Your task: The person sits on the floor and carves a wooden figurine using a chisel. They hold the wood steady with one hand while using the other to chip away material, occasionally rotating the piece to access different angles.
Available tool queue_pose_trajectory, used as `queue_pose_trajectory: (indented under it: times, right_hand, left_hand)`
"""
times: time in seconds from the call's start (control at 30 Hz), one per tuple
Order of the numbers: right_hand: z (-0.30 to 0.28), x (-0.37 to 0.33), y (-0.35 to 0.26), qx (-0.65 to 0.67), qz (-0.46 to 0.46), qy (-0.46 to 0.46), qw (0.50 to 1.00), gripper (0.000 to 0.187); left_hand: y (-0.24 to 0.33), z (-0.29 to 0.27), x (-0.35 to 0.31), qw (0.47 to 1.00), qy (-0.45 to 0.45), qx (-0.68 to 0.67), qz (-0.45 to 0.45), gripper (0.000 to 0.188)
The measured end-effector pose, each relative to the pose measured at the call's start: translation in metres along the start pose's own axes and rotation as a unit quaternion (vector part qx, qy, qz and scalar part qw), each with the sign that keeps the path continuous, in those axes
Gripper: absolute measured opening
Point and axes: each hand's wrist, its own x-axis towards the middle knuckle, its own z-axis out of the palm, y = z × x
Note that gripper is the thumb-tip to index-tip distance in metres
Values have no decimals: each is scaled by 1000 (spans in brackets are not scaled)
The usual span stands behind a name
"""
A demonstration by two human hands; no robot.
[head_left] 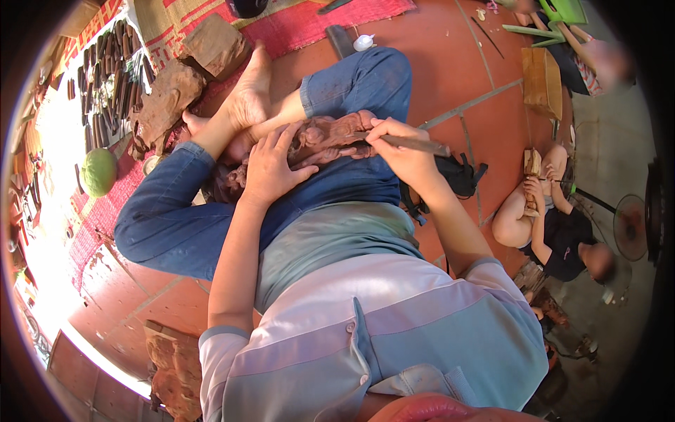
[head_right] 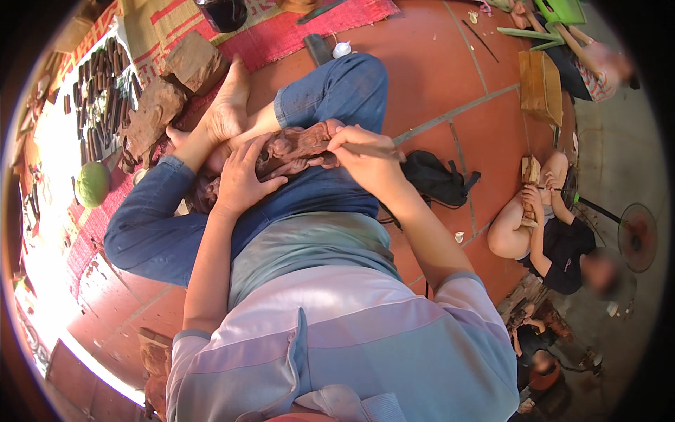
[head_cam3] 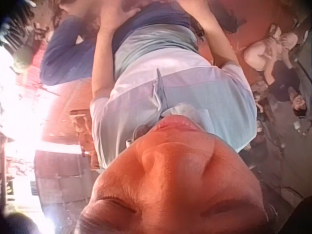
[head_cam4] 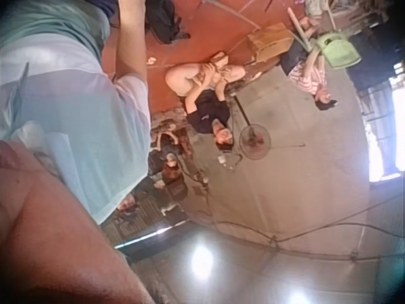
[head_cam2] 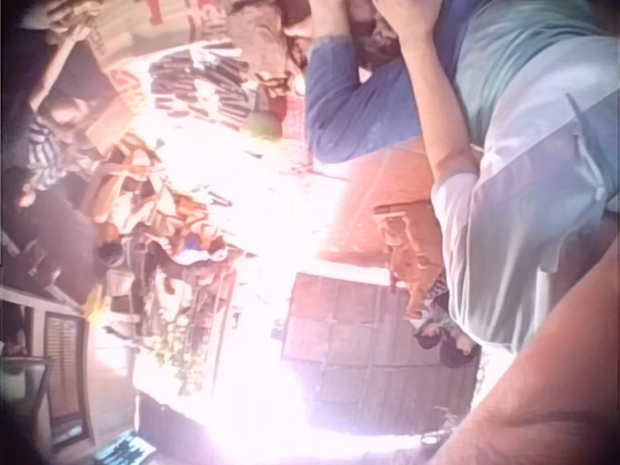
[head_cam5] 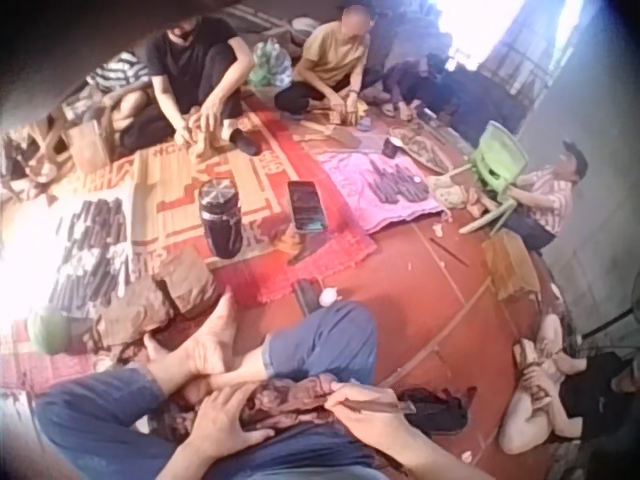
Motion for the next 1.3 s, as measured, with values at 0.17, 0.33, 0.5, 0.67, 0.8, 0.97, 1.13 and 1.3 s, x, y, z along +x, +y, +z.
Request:
queue_pose_trajectory:
  times: [0.17, 0.33, 0.5, 0.67, 0.8, 0.97, 1.13, 1.3]
  right_hand:
    - [-9, 4, -3, 36, 71, -11, 997, 6]
    - [-6, 9, -7, -30, 84, -16, 996, 9]
    - [-6, 16, -8, -13, -12, -3, 1000, 8]
    - [-18, 27, 8, 50, 78, -89, 992, 9]
    - [-13, 29, 3, 53, 37, -83, 994, 9]
    - [-20, 37, 20, 137, 80, -93, 983, 5]
    - [-17, 38, -5, 13, -15, -104, 994, 4]
    - [-29, 44, 9, 73, 55, -160, 983, 4]
  left_hand:
    - [2, -3, 1, 1000, 4, 4, -3, 83]
    - [0, 1, 0, 999, 38, -9, 34, 82]
    - [1, 0, 1, 1000, 18, -3, 22, 85]
    - [7, -3, 2, 1000, 0, 1, 7, 84]
    - [4, -4, 3, 1000, -6, 5, -1, 84]
    - [7, -4, 4, 1000, -18, 4, -5, 83]
    - [8, -6, 4, 1000, -23, 7, -11, 82]
    - [10, -7, 5, 1000, -22, 11, -8, 82]
